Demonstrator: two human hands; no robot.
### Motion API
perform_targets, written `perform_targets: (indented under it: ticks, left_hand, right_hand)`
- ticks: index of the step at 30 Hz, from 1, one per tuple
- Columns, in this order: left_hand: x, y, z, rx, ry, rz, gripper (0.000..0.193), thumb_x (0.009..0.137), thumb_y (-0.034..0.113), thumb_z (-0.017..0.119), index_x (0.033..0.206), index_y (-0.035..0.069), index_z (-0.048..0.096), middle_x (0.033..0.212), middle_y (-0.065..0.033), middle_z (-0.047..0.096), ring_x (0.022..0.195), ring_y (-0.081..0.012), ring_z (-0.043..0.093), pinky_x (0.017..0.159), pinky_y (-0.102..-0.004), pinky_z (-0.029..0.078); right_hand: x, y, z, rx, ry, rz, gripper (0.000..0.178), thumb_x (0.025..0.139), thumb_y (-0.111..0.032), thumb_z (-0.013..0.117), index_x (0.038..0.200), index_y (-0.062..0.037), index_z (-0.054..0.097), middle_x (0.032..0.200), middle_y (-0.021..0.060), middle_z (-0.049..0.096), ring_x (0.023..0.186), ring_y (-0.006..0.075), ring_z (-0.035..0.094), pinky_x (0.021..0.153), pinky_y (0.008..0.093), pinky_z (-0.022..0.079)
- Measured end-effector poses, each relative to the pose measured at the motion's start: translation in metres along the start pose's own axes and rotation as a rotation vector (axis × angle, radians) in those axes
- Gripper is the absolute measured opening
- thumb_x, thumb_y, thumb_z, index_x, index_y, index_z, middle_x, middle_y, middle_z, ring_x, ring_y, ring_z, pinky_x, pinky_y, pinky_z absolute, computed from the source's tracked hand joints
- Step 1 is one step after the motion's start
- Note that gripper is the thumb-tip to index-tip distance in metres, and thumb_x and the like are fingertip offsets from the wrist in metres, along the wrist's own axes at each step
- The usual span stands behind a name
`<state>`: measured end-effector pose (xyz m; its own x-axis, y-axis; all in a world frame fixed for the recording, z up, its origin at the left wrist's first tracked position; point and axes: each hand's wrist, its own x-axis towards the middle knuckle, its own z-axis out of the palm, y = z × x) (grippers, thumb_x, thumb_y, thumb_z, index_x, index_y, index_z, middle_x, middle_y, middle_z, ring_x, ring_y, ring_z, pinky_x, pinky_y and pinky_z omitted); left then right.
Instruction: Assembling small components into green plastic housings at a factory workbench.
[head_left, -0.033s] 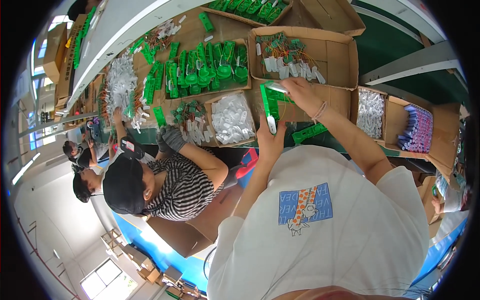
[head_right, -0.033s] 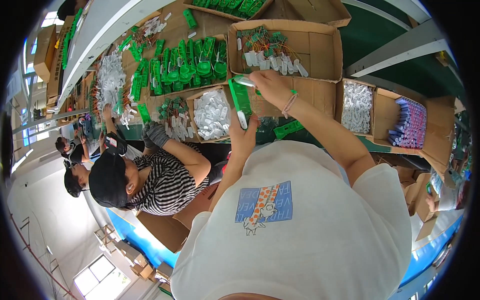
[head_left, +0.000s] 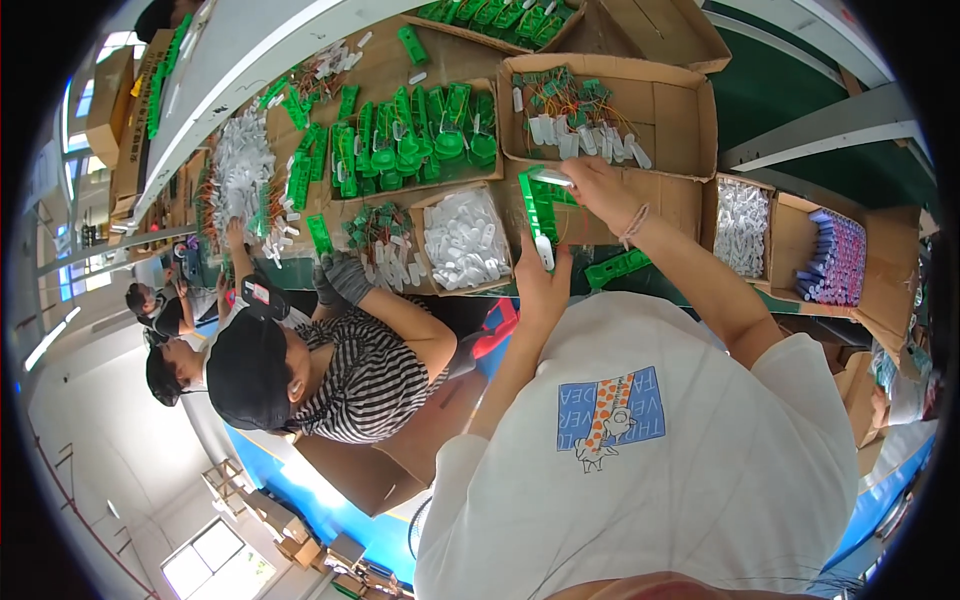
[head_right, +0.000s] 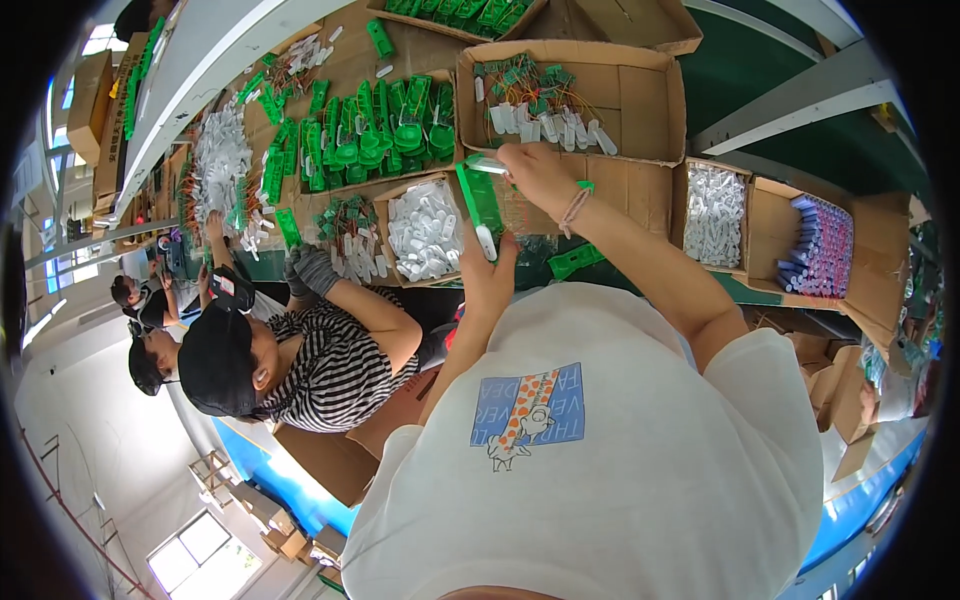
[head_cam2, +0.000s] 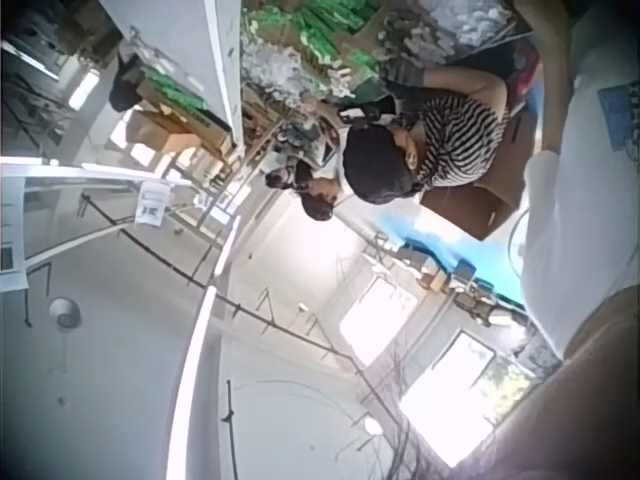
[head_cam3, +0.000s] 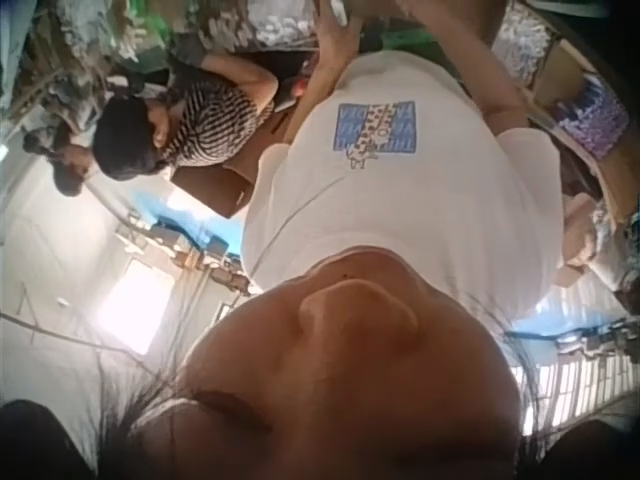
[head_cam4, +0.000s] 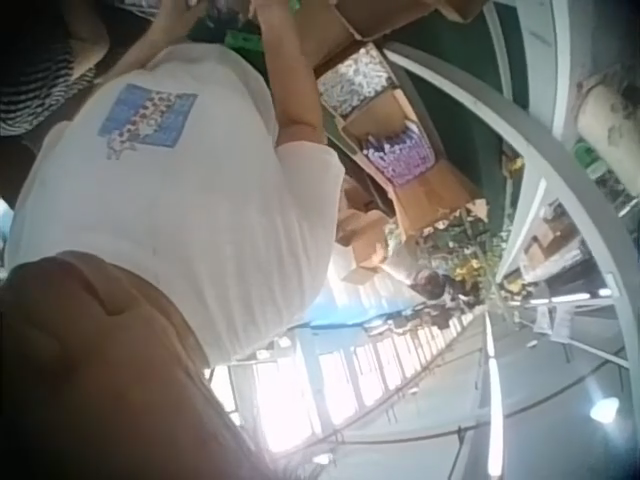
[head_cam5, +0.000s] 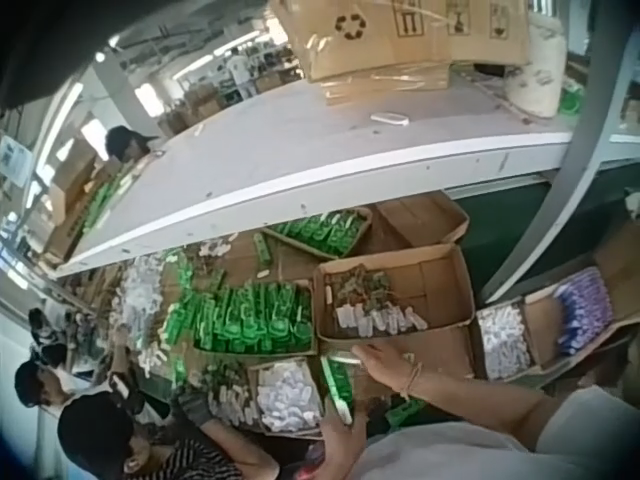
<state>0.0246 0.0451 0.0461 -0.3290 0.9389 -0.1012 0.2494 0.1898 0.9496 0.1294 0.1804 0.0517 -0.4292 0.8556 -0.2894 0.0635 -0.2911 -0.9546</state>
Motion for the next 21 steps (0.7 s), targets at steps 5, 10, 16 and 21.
perform_targets:
  ticks: [5, 10, 16, 21]
  left_hand:
    - [0.008, -0.004, -0.019, 0.313, 0.044, 0.246, 0.050, 0.083, 0.004, 0.061, 0.129, -0.005, 0.044, 0.094, -0.0288, 0.058, 0.084, -0.0449, 0.058, 0.073, -0.0447, 0.048]
    - [0.019, -0.019, -0.037, 0.161, -0.013, 0.152, 0.034, 0.079, 0.006, 0.065, 0.112, 0.001, 0.059, 0.081, -0.0177, 0.063, 0.072, -0.0353, 0.061, 0.068, -0.0395, 0.049]
    - [0.085, -0.043, -0.065, 0.118, -0.100, 0.328, 0.025, 0.077, 0.006, 0.070, 0.100, 0.000, 0.064, 0.088, -0.0141, 0.064, 0.075, -0.0187, 0.061, 0.067, -0.0315, 0.049]
    - [0.200, -0.077, -0.073, 0.157, 0.106, 0.146, 0.059, 0.078, 0.013, 0.072, 0.129, 0.002, 0.046, 0.101, -0.0169, 0.060, 0.087, -0.0302, 0.062, 0.074, -0.0366, 0.049]
  right_hand:
    - [0.019, -0.020, 0.027, -0.802, 0.382, -0.472, 0.030, 0.092, -0.028, 0.050, 0.079, -0.0059, 0.063, 0.066, 0.0097, 0.057, 0.068, 0.0325, 0.059, 0.064, 0.0438, 0.048]
    - [0.049, -0.030, 0.045, -0.392, 0.466, -0.965, 0.050, 0.099, -0.037, 0.041, 0.075, -0.0022, 0.068, 0.067, 0.0114, 0.061, 0.081, 0.0261, 0.060, 0.084, 0.0346, 0.044]
    - [0.099, -0.016, 0.028, -0.104, -0.546, 0.027, 0.076, 0.097, -0.061, 0.028, 0.075, -0.0016, 0.069, 0.071, 0.0059, 0.066, 0.075, 0.0154, 0.062, 0.074, 0.0294, 0.047]
    - [0.168, 0.058, -0.002, 0.101, 0.169, 0.048, 0.052, 0.095, -0.052, 0.043, 0.099, -0.0059, 0.067, 0.085, 0.0044, 0.068, 0.076, 0.0148, 0.063, 0.076, 0.0285, 0.048]
